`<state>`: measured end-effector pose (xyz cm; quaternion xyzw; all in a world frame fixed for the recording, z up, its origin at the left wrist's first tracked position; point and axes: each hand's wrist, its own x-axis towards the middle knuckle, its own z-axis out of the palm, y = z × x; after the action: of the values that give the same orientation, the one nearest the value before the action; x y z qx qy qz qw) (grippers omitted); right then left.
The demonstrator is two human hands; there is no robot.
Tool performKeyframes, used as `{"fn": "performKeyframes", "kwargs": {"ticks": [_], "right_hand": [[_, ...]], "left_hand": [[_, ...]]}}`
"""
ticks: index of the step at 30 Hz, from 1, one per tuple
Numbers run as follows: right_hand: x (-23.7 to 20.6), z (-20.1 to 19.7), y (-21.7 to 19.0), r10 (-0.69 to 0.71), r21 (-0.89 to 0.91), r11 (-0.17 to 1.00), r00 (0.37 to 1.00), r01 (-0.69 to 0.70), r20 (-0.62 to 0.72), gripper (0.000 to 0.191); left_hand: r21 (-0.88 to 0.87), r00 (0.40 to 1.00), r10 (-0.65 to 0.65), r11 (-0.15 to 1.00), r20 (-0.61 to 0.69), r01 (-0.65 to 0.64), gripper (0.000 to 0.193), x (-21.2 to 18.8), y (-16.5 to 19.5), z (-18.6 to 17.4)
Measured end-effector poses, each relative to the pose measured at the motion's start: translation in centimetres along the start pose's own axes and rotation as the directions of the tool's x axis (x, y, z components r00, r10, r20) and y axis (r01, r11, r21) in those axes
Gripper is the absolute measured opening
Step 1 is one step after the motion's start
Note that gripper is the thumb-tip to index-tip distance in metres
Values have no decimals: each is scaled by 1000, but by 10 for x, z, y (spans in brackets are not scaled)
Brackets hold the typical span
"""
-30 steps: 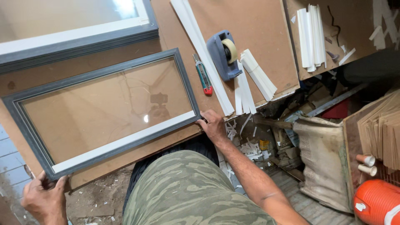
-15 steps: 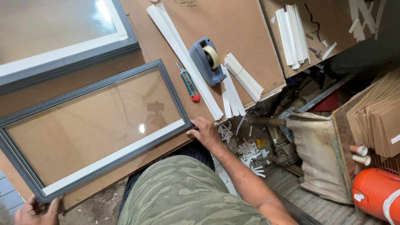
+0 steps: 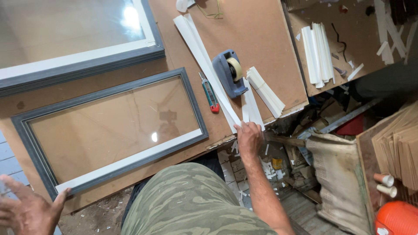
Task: The person assembles picture frames by placing white plastic strips into the grooves of gray frames. They press the strips into place, adjust alignment, and stack completed frames on the table.
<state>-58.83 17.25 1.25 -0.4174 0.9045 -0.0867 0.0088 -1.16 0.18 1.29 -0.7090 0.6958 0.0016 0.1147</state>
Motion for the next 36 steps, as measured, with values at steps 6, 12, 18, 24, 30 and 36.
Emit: {"fn": "performKeyframes", "kwargs": {"ticks": [6,12,18,24,30,36], "right_hand": [[-6,-74,-70,-186,206,955,972,213,-143,17],[-35,-143,-173,-678,466,513,673,721,-297,24],[32,-129,-161,-128,805,580,990,121,-56,26],[82,-25,-165,103,808,529,965,-260,242,16],[122,46,-223,30,764,642,998,-64,58,25],[140,48,-249,55,607,793,998,-60,26,34]], "left_hand": [[-444,856,366,739,-365,-506,94,10,103,-113],[-479,439,650,129,-620,-868,37,-2,205,-170],[-510,664,630,448,-403,-735,11,67,103,-148],[-684,965,262,704,-3,-193,19,111,10,-100],[-883,992,-96,456,78,113,30,149,28,-59],[-737,936,-186,668,-300,-103,43,172,54,-43]]}}
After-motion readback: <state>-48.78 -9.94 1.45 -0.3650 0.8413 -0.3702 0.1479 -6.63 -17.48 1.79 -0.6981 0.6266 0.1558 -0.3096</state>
